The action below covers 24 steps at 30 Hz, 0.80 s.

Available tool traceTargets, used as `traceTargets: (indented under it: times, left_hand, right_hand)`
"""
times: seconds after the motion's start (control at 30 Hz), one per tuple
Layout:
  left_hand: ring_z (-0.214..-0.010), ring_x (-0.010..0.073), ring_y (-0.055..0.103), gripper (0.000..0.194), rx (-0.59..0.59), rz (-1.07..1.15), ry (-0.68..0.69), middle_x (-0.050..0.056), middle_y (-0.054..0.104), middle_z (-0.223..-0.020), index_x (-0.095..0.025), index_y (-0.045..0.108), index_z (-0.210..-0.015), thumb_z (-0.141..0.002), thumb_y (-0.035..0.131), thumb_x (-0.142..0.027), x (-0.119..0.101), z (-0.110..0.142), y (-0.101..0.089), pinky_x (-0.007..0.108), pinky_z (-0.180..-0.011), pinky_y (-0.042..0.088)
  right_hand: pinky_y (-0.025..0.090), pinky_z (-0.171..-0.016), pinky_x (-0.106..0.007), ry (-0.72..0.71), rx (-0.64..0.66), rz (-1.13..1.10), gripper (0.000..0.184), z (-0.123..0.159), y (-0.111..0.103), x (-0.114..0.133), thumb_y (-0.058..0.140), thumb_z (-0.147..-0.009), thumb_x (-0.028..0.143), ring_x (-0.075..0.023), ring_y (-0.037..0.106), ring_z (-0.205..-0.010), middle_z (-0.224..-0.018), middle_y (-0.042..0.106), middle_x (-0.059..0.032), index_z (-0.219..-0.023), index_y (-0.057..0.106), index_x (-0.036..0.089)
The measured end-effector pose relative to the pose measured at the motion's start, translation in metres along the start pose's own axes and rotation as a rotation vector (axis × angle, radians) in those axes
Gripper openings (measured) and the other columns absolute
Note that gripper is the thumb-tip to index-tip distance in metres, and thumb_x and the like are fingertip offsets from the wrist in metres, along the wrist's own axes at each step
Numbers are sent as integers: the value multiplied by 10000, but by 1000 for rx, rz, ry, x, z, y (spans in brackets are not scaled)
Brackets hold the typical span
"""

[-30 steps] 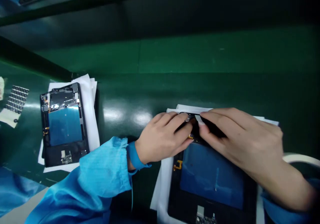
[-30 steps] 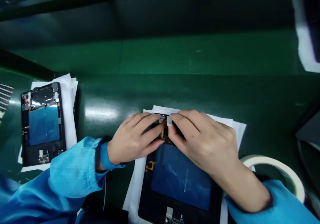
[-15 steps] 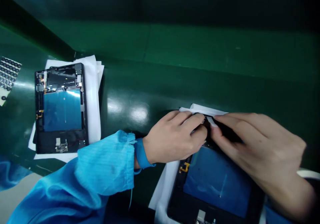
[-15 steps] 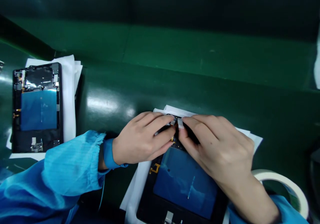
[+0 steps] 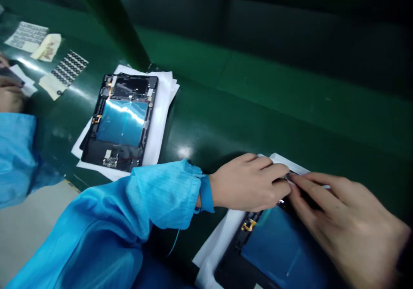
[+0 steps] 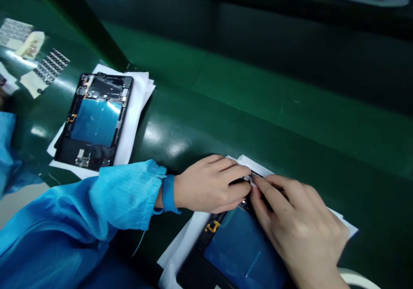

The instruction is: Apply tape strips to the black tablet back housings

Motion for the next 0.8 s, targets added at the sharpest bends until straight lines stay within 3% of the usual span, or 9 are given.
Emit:
traceTargets:
  times: [0.17,0.3,0.43,0.53,0.63,0.8]
  left_hand:
    - [-1106,249,604,256,-32,54,-76,91,672,-1228,-162,711,-1079,-1009,506,-297,7,0,2,393,-878,447]
    - [-1172,267,556,325,-92,56,-306,93,654,-1268,-145,668,-1193,-999,561,-383,32,5,-5,437,-966,401]
    - [-1165,280,540,298,-51,68,-434,70,672,-1186,-167,699,-1090,-978,611,-428,48,6,-7,472,-1001,368]
    - [-1129,264,543,219,-28,117,-435,61,670,-1125,-182,706,-1036,-979,613,-371,50,4,-7,454,-1005,371]
    - [-1046,246,564,131,-43,176,-451,52,671,-1021,-184,701,-918,-956,621,-281,50,1,-15,432,-975,392]
    - [-886,207,592,132,-141,296,-477,41,654,-901,-188,637,-885,-958,548,-253,37,-1,-40,355,-851,442]
  right_hand:
    - [389,-513,-280,-76,51,107,210,-8,1,8,572,-992,273,-173,590,-741,-921,696,-70,-887,686,132]
    - [348,-487,-279,-80,137,169,244,-12,4,11,540,-1002,244,-137,556,-687,-897,674,-46,-835,697,161]
    - [414,-567,-307,2,197,153,264,-6,11,17,480,-1004,243,-188,599,-821,-996,680,-84,-980,718,132]
    - [504,-740,-372,73,149,127,340,3,13,26,470,-994,262,-264,606,-1025,-1187,671,-145,-1195,674,79]
    - [494,-949,-440,100,78,50,412,20,10,28,483,-989,298,-297,565,-1185,-1337,627,-157,-1326,619,105]
    - [477,-1015,-501,209,-56,11,478,73,-8,2,473,-1005,380,-335,535,-1266,-1398,584,-179,-1397,553,119]
Point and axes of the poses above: each hand's wrist, its own z-axis away from the middle knuckle, its own y-axis out of the palm, x = y × z, the point moved 6 cm from there along -z, towards the middle knuckle
